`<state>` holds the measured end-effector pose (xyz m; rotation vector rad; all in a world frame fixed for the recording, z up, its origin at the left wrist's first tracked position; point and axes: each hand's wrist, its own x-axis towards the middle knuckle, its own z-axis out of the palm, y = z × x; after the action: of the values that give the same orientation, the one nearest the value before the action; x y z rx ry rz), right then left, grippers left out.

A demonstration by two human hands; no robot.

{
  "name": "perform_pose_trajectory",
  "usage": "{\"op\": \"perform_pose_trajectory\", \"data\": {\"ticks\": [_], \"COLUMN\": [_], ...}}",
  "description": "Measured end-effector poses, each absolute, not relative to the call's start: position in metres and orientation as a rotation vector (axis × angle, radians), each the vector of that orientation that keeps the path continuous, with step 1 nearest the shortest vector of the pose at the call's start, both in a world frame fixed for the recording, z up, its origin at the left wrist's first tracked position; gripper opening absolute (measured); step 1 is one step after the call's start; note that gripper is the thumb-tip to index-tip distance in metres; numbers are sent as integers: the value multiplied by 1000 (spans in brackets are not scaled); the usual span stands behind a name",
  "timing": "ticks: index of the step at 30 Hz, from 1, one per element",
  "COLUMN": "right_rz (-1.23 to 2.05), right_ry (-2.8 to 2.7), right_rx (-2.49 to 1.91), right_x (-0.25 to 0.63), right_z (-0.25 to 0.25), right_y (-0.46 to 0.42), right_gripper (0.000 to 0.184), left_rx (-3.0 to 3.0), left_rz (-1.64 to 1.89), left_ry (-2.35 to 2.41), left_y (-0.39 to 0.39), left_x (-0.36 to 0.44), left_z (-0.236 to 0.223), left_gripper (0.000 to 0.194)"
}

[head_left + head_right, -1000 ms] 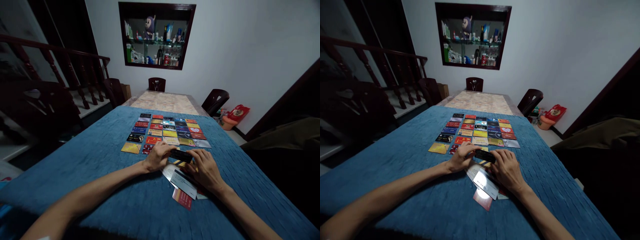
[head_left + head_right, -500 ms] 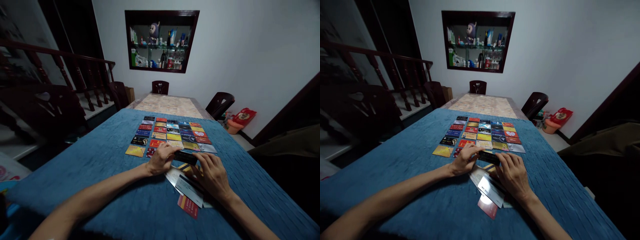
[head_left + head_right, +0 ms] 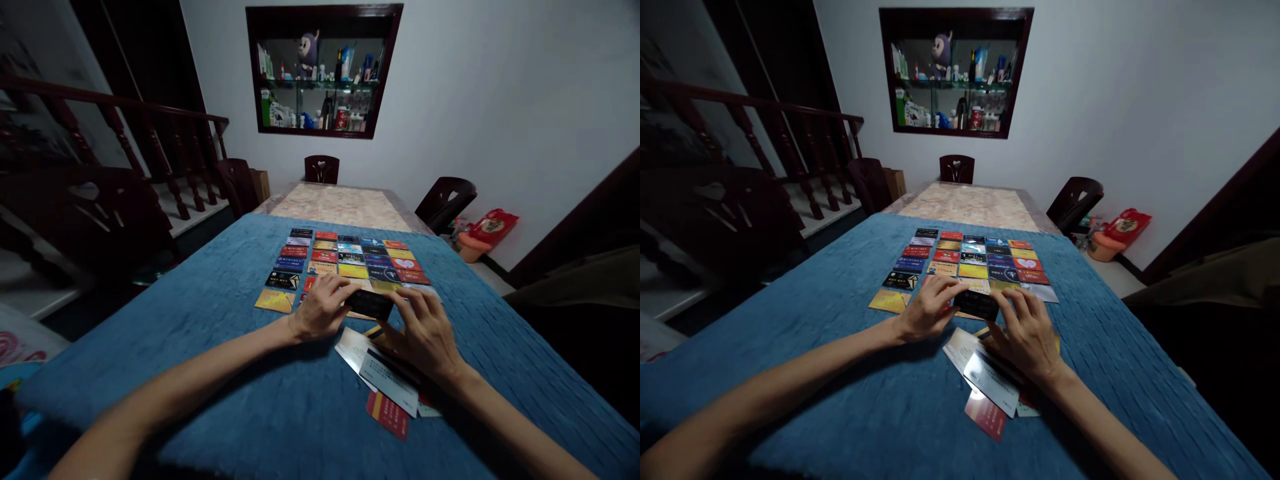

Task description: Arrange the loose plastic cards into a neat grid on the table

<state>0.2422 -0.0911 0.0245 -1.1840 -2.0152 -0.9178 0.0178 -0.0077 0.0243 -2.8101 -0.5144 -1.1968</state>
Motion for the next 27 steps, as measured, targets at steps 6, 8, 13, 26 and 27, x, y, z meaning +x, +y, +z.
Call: {"op": "perform_pose_trajectory", "data": {"ticks": [6,8,13,26,27], "right_rz": [-774,-751,-694,-593,-593], "right_ry": [-2086,-2110,-2176,-2390,-2403], "right_rx": [-1149,-1137,-1092,-974,-985], "right_x": [233,231,227,200,198], "right_z": [32,33,33,52,54], "right_y": [-75,-68,-44,46,54], "right_gripper": [45,47,50,46,46], "left_rx": [-2753,-2755,-2795,-2701,-2698], "left_rz": [-1002,-946,-799,-477,-477], "left_ry": [-509,-511,-578,-849,-873], "left_y": [2,6,19,73,78], "left_x": [-1,-7,-19,-47,-48], "left_z": [32,35,44,64,66], "left_gripper": [53,54,54,49,49]}}
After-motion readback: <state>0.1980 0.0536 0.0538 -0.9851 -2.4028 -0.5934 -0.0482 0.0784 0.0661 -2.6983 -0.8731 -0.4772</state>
